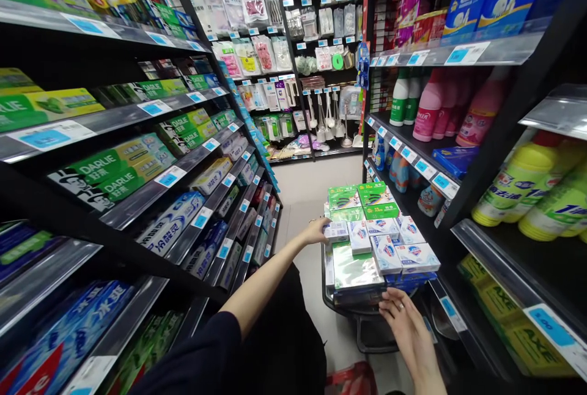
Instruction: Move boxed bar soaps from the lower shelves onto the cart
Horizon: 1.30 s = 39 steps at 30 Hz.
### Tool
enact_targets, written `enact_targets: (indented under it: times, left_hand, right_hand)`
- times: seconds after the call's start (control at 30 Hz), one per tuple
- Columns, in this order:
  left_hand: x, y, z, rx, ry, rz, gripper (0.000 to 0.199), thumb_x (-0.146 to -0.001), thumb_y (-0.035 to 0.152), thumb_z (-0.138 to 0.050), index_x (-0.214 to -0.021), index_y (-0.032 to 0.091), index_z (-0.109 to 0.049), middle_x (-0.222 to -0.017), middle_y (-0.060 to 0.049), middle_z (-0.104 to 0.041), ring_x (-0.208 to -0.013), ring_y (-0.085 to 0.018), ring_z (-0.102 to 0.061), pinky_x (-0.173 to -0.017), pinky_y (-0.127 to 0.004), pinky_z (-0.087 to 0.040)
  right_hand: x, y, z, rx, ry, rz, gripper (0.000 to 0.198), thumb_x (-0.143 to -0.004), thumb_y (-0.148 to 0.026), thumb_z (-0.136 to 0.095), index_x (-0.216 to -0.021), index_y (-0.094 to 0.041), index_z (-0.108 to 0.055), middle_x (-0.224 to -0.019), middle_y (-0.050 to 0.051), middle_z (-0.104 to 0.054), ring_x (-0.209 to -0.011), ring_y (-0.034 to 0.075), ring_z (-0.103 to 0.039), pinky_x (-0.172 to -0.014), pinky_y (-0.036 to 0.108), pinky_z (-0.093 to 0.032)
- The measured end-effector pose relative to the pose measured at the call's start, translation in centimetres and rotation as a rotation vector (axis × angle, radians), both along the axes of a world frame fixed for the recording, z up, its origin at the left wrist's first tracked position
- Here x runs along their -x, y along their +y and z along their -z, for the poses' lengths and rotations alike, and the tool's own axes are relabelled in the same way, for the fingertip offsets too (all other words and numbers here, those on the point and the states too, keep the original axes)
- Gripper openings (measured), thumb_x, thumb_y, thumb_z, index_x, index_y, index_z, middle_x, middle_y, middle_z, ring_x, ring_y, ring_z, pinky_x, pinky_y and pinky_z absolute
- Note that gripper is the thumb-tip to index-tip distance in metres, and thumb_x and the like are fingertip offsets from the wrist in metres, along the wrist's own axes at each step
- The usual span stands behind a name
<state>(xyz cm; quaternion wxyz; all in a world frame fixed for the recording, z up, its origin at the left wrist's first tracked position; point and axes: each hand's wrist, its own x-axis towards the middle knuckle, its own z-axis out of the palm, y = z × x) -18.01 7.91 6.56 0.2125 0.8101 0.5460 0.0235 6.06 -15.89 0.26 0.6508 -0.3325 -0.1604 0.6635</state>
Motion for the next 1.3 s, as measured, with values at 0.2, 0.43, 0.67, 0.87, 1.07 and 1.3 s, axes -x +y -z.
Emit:
enact_targets:
  times: [0.2,0.43,0.67,0.87,1.07,1.3]
  left_hand:
    - [0.5,-0.2,1.2,-0.051,-0.064,0.022,0.075,-0.057,0.017,-0.076,-0.127,0.015,-0.051,-0.128,-0.01,-0.058,-0.117,-0.029,-0.052,-0.103,-0.038,-0.035]
    - [0.5,-0.3,1.9,-0.087,-0.088,0.021,0.075,-0.058,0.02,-0.077,-0.128,0.016,-0.052,-0.129,-0.012,-0.057,-0.12,-0.031,-0.05,-0.103,-0.039,-0.037]
    - [0.1,-0.4,1.3,-0.089,-0.1,0.025,0.072,-0.062,0.028,-0.077,-0.129,0.017,-0.053,-0.128,-0.012,-0.056,-0.119,-0.03,-0.051,-0.1,-0.037,-0.04]
    - [-0.4,-0.6,0.8,-0.084,-0.088,0.039,0.075,-0.06,0.029,-0.08,-0.128,0.017,-0.053,-0.123,-0.012,-0.058,-0.114,-0.029,-0.054,-0.096,-0.035,-0.042]
    - [-0.5,-0.4,0.5,-0.063,-0.065,0.051,0.076,-0.059,0.03,-0.081,-0.128,0.016,-0.053,-0.12,-0.012,-0.058,-0.112,-0.029,-0.054,-0.094,-0.034,-0.043]
    - [-1.4,-1.0,0.7,-0.047,-0.002,0.129,0.096,-0.062,0.051,-0.077,-0.142,0.019,-0.037,-0.132,-0.016,-0.05,-0.123,-0.036,-0.044,-0.101,-0.045,-0.038]
  right_hand:
    - [0.5,0.2,0.4,0.016,-0.043,-0.017,0.042,-0.072,-0.054,-0.07,-0.098,-0.022,-0.067,-0.098,0.006,-0.067,-0.09,0.02,-0.062,-0.086,0.035,-0.05]
    - [-2.8,1.9,-2.1,0.13,-1.044,0.557,0.064,-0.07,-0.072,-0.059,-0.099,-0.014,-0.063,-0.098,0.015,-0.063,-0.08,0.026,-0.059,-0.082,0.046,-0.047]
    - [-6.8,7.3,-2.5,0.101,-1.836,0.513,0.121,-0.063,-0.095,-0.025,-0.137,-0.001,-0.041,-0.137,0.033,-0.037,-0.123,0.05,-0.038,-0.097,0.063,-0.035]
    - [-4.1,7.4,0.1,0.073,-1.947,0.476,0.121,-0.064,-0.093,-0.027,-0.145,-0.003,-0.029,-0.15,0.031,-0.017,-0.133,0.056,-0.017,-0.098,0.074,-0.025]
    - [-3.8,7.5,0.1,0.063,-1.901,0.481,0.12,-0.064,-0.093,-0.029,-0.144,-0.004,-0.03,-0.151,0.031,-0.015,-0.135,0.056,-0.008,-0.098,0.077,-0.02]
    - [-5.3,7.9,1.7,0.029,-1.771,0.598,0.115,-0.069,-0.088,-0.037,-0.146,-0.003,-0.027,-0.149,0.032,-0.018,-0.136,0.051,-0.016,-0.102,0.071,-0.021]
